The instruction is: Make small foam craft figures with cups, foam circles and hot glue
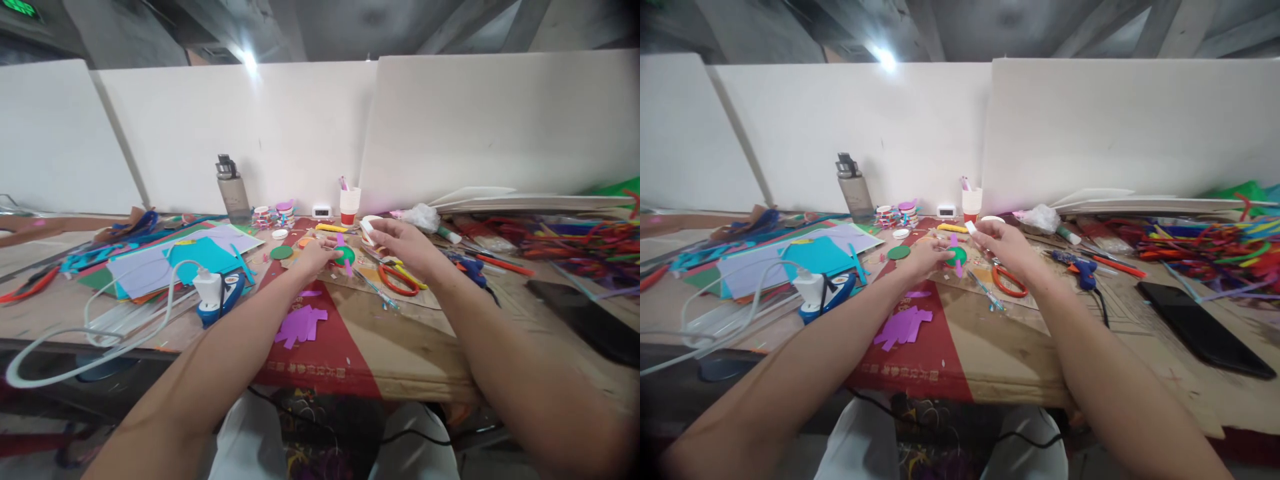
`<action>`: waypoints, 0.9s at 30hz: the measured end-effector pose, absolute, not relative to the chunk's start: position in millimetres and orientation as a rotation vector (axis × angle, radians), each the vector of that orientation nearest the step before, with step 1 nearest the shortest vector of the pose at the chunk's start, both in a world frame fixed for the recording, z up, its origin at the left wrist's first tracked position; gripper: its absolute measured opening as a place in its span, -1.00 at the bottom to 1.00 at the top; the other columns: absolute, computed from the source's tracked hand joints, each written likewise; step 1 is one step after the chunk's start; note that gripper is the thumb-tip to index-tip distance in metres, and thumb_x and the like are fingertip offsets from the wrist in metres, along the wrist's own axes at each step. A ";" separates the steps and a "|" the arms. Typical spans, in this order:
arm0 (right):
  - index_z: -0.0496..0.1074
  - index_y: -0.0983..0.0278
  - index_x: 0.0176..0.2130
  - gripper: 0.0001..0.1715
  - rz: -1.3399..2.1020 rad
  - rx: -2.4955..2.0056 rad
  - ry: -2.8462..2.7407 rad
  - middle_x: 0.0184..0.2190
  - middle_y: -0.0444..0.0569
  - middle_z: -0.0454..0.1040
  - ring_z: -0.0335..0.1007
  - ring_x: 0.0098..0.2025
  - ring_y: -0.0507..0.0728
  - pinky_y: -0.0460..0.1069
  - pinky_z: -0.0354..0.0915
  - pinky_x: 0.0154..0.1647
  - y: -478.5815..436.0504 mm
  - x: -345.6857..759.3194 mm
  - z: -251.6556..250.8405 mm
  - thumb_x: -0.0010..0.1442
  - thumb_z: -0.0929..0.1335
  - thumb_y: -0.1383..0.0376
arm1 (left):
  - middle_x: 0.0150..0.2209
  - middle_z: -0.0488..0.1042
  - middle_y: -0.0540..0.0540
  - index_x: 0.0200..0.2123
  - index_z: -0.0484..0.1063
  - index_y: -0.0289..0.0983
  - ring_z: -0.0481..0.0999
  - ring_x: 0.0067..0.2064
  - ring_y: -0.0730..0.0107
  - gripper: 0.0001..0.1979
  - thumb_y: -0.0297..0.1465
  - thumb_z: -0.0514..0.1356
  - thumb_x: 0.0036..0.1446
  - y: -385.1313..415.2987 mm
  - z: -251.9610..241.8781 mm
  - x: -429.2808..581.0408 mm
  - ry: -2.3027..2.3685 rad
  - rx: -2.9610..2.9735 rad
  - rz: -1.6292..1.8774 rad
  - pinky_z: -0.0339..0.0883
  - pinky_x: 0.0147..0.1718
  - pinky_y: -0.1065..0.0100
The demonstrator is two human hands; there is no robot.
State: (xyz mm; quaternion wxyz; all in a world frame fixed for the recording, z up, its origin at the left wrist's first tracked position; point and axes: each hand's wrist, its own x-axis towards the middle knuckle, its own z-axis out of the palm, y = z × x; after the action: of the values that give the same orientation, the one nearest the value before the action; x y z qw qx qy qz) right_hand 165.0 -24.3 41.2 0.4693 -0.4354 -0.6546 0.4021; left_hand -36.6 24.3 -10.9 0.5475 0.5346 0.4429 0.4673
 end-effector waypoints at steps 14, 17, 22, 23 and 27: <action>0.51 0.28 -0.25 -0.62 0.691 -1.209 -1.684 -0.34 -0.04 0.54 0.36 -0.36 0.07 -0.02 0.28 -0.31 -15.0 159.2 28.7 0.13 0.38 0.02 | -0.58 0.52 -0.01 -0.42 0.53 -0.27 0.36 -0.70 0.48 -0.76 -0.45 0.43 -0.26 10.8 7.3 -37.4 1.349 1.584 0.679 0.22 -0.66 0.45; 0.51 0.29 -0.21 -0.61 0.683 -1.226 -1.680 -0.26 0.00 0.56 0.41 -0.28 0.10 0.00 0.29 -0.23 -14.3 158.6 27.4 0.14 0.38 0.03 | -0.59 0.50 -0.01 -0.43 0.55 -0.27 0.34 -0.68 0.48 -0.81 -0.37 0.39 -0.20 7.2 9.7 -39.9 1.360 1.746 0.616 0.15 -0.66 0.45; 0.49 0.31 -0.17 -0.65 0.664 -1.278 -1.677 -0.16 0.02 0.56 0.44 -0.19 0.11 0.00 0.30 -0.16 -13.8 158.3 24.8 0.11 0.41 0.13 | -0.68 0.35 0.00 -0.63 0.46 -0.29 0.28 -0.59 0.44 -0.66 -0.15 0.25 -0.01 5.3 16.9 -42.8 1.464 2.128 0.538 0.02 -0.59 0.39; 0.48 0.30 -0.15 -0.64 0.655 -1.274 -1.677 -0.16 0.02 0.55 0.44 -0.19 0.11 0.01 0.30 -0.16 -13.1 158.5 23.4 0.10 0.42 0.14 | -0.71 0.29 0.00 -0.69 0.39 -0.28 0.25 -0.58 0.45 -0.61 -0.15 0.23 0.01 6.3 18.2 -42.9 1.505 2.176 0.601 0.00 -0.57 0.37; 0.45 0.29 -0.11 -0.61 0.558 -1.228 -1.680 -0.12 0.01 0.54 0.44 -0.20 0.12 0.02 0.32 -0.18 -10.9 157.0 17.3 0.07 0.43 0.17 | -0.65 0.29 -0.01 -0.67 0.34 -0.29 0.24 -0.54 0.47 -0.56 -0.12 0.18 0.09 9.1 20.6 -40.7 1.420 2.013 0.970 0.07 -0.51 0.38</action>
State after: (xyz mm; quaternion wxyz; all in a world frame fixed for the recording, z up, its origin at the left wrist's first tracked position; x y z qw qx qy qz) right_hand 157.0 -10.9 17.3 0.4737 -0.5020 -0.6868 0.2279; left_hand -40.7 9.1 20.6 0.2445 0.7372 0.5202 0.3553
